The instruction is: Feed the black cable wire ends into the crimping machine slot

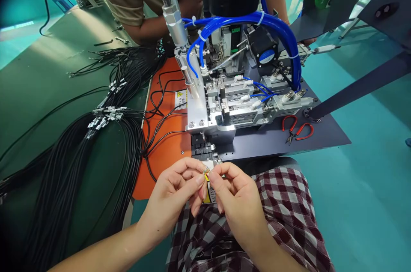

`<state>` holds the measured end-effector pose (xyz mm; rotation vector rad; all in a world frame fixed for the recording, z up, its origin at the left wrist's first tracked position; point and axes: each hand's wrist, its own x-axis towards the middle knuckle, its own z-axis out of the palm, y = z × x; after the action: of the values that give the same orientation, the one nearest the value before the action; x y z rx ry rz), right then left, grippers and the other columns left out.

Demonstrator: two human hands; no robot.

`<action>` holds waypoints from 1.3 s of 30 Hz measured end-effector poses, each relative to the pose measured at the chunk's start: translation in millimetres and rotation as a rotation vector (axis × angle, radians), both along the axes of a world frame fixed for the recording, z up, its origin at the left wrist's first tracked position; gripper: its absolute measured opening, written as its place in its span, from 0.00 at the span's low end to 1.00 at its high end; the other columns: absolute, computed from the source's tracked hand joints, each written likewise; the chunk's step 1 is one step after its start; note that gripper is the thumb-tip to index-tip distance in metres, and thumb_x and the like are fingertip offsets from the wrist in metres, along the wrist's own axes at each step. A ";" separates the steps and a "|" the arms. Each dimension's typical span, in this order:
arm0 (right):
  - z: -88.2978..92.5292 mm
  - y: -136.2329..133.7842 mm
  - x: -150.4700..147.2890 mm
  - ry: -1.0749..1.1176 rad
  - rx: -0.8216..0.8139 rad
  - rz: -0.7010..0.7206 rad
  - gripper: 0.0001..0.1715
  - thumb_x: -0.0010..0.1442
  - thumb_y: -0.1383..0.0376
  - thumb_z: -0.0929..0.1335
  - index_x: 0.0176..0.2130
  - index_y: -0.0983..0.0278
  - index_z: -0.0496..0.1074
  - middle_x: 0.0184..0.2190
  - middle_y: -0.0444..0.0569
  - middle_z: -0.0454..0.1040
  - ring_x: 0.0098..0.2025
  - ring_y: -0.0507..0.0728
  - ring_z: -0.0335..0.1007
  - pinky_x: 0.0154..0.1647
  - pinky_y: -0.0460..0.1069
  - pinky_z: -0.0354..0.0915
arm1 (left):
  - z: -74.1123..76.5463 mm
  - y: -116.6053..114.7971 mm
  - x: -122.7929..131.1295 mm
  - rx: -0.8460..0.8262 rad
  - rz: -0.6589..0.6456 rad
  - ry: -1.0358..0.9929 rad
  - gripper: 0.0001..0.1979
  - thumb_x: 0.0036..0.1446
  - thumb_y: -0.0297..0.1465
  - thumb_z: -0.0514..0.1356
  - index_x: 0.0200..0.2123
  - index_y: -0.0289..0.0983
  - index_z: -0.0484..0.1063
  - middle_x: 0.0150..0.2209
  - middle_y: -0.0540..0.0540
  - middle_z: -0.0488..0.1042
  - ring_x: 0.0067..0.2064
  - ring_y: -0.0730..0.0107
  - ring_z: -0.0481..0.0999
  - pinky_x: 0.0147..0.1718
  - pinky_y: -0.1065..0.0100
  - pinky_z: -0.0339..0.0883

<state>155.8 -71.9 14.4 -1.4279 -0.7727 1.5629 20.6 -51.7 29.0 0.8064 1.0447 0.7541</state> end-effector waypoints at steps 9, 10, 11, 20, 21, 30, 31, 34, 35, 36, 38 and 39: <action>-3.1 -3.9 3.5 -0.081 0.076 0.097 0.17 0.61 0.54 0.67 0.28 0.62 0.64 0.15 0.35 0.55 0.17 0.47 0.50 0.17 0.41 0.51 | -3.0 2.6 -1.2 -0.115 -0.004 -0.103 0.04 0.57 0.29 0.60 0.36 0.36 0.68 0.21 0.54 0.69 0.15 0.84 0.62 0.16 0.80 0.51; -3.1 -3.8 3.5 -0.105 0.088 0.089 0.17 0.60 0.54 0.67 0.28 0.62 0.65 0.15 0.35 0.55 0.17 0.47 0.50 0.17 0.42 0.51 | -2.7 2.9 -1.2 -0.129 -0.003 -0.091 0.04 0.57 0.29 0.61 0.35 0.36 0.68 0.20 0.55 0.69 0.15 0.84 0.62 0.15 0.80 0.50; -3.1 -3.8 3.6 -0.133 0.106 0.083 0.16 0.60 0.54 0.67 0.28 0.62 0.65 0.15 0.35 0.54 0.17 0.47 0.50 0.16 0.42 0.51 | -2.6 3.0 -1.4 -0.139 -0.003 -0.078 0.05 0.57 0.31 0.61 0.34 0.36 0.67 0.18 0.56 0.67 0.14 0.85 0.61 0.15 0.80 0.48; -2.0 -1.7 7.5 -0.301 0.305 0.155 0.12 0.63 0.62 0.65 0.28 0.61 0.66 0.20 0.39 0.63 0.19 0.48 0.56 0.18 0.43 0.55 | -4.1 0.7 -0.5 -0.115 0.030 -0.081 0.10 0.60 0.35 0.59 0.30 0.35 0.65 0.24 0.51 0.73 0.14 0.84 0.65 0.14 0.79 0.44; -1.8 -1.5 7.5 -0.299 0.302 0.160 0.12 0.63 0.62 0.65 0.28 0.61 0.66 0.21 0.39 0.65 0.20 0.48 0.57 0.18 0.43 0.56 | -4.3 0.6 -0.2 -0.108 0.033 -0.072 0.11 0.60 0.35 0.59 0.30 0.35 0.65 0.24 0.51 0.73 0.14 0.84 0.64 0.14 0.79 0.44; -1.0 3.2 16.4 -0.318 0.228 0.222 0.12 0.63 0.60 0.65 0.29 0.62 0.68 0.21 0.41 0.66 0.23 0.50 0.59 0.24 0.45 0.59 | -3.8 1.5 1.1 -0.080 0.027 0.004 0.11 0.58 0.34 0.60 0.27 0.34 0.65 0.22 0.48 0.73 0.14 0.86 0.59 0.15 0.80 0.49; -0.3 4.3 18.5 -0.325 0.228 0.220 0.11 0.62 0.59 0.65 0.31 0.62 0.69 0.22 0.41 0.66 0.23 0.50 0.60 0.24 0.45 0.59 | -3.2 1.8 1.5 -0.077 0.018 0.010 0.11 0.58 0.34 0.60 0.27 0.34 0.65 0.22 0.48 0.73 0.14 0.86 0.59 0.15 0.80 0.49; 2.4 7.1 22.0 -0.357 0.232 0.218 0.10 0.61 0.58 0.65 0.33 0.62 0.69 0.22 0.41 0.67 0.23 0.51 0.59 0.23 0.45 0.59 | -2.5 1.7 2.2 -0.067 -0.015 0.023 0.11 0.59 0.33 0.58 0.27 0.34 0.65 0.23 0.48 0.73 0.14 0.85 0.59 0.15 0.79 0.50; 3.0 7.6 22.1 -0.364 0.229 0.227 0.11 0.62 0.58 0.65 0.32 0.62 0.69 0.21 0.41 0.67 0.22 0.50 0.59 0.22 0.45 0.59 | -2.8 1.4 2.3 -0.060 -0.023 0.029 0.11 0.59 0.33 0.58 0.27 0.34 0.65 0.23 0.48 0.73 0.14 0.85 0.59 0.16 0.79 0.51; 3.4 7.7 21.7 -0.363 0.223 0.242 0.12 0.62 0.58 0.65 0.30 0.62 0.68 0.20 0.41 0.66 0.21 0.50 0.58 0.21 0.45 0.58 | -3.3 0.8 2.5 -0.051 -0.026 0.035 0.11 0.59 0.33 0.58 0.27 0.34 0.65 0.23 0.48 0.73 0.14 0.85 0.59 0.16 0.79 0.51; 3.4 6.9 20.3 -0.328 0.193 0.262 0.15 0.62 0.56 0.65 0.28 0.62 0.66 0.19 0.41 0.64 0.19 0.49 0.54 0.18 0.44 0.54 | -4.8 -0.7 2.7 -0.024 -0.015 0.037 0.11 0.60 0.33 0.58 0.27 0.34 0.64 0.23 0.49 0.73 0.14 0.85 0.59 0.16 0.79 0.51; 3.2 6.0 19.4 -0.287 0.164 0.266 0.16 0.62 0.55 0.64 0.27 0.62 0.66 0.19 0.40 0.62 0.19 0.48 0.52 0.17 0.44 0.52 | -5.4 -1.5 2.8 -0.012 -0.004 0.032 0.11 0.60 0.33 0.58 0.27 0.35 0.64 0.24 0.49 0.72 0.14 0.86 0.59 0.16 0.79 0.51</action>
<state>175.3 -65.9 17.6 -1.4902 -1.2765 1.4635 23.4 -53.2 23.6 0.8125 1.0750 0.7334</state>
